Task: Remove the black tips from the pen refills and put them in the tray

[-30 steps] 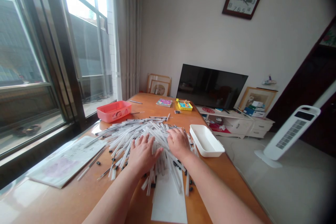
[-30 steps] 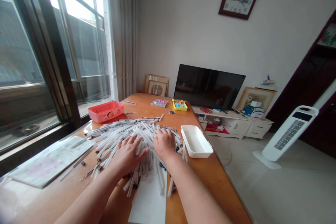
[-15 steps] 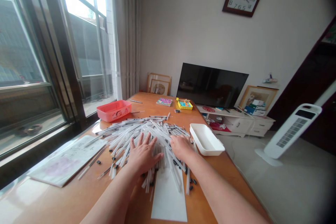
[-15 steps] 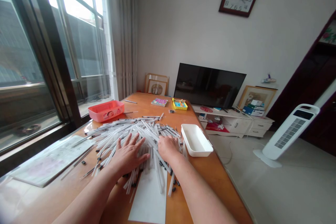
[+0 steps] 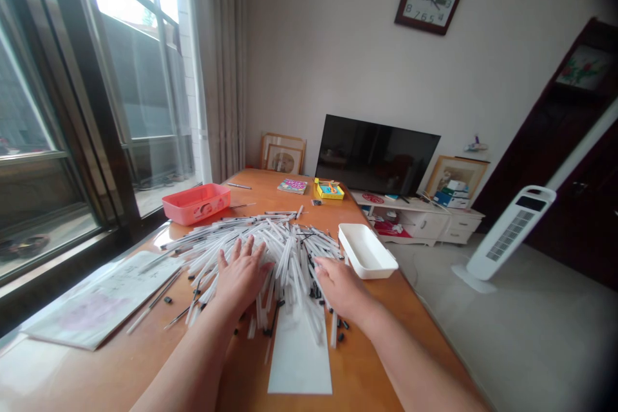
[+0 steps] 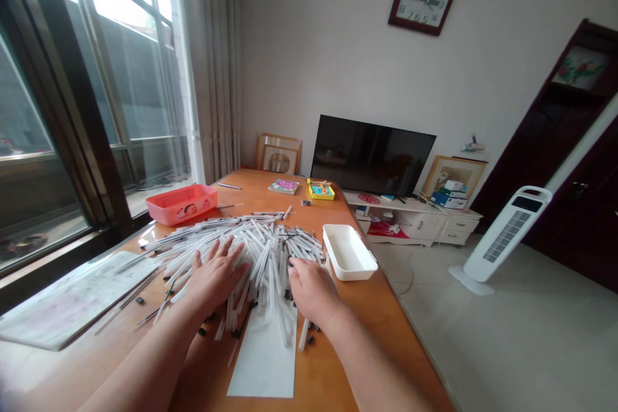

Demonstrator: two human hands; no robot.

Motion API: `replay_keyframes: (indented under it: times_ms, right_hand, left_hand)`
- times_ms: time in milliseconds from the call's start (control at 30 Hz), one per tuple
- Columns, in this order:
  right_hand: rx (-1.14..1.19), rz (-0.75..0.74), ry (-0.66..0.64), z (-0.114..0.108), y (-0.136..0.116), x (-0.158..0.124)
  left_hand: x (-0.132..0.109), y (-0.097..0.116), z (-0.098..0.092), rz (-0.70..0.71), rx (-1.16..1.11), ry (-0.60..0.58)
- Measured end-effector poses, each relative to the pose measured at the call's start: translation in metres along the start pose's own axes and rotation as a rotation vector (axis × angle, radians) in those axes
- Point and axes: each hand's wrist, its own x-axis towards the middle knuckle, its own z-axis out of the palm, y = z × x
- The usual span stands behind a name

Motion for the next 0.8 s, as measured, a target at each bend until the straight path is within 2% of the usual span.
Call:
replay_keyframes:
  times_ms: [133, 267, 367, 433, 600, 800]
  right_hand:
    - [0.090, 0.148, 0.081, -0.016, 0.041, -0.026]
    - [0.045, 0.201, -0.067, -0.019, 0.059, -0.061]
    - [-0.048, 0.234, -0.214, -0.011, 0.052, -0.081]
    - [-0.081, 0.205, -0.285, -0.005, 0.040, -0.086]
    - [-0.114, 0.129, -0.338, 0.006, 0.016, -0.073]
    - [-0.113, 0.016, -0.346, 0.016, 0.007, -0.051]
  left_hand:
    - [0.001, 0.001, -0.003, -0.016, -0.008, 0.044]
    - [-0.002, 0.012, -0.010, 0.014, -0.037, 0.048]
    - [-0.006, 0.024, -0.014, 0.097, -0.077, 0.025]
    - [-0.010, 0.031, -0.013, 0.175, -0.103, -0.006]
    - [-0.017, 0.039, -0.007, 0.303, -0.113, -0.077]
    - [-0.016, 0.033, -0.006, 0.304, -0.102, -0.104]
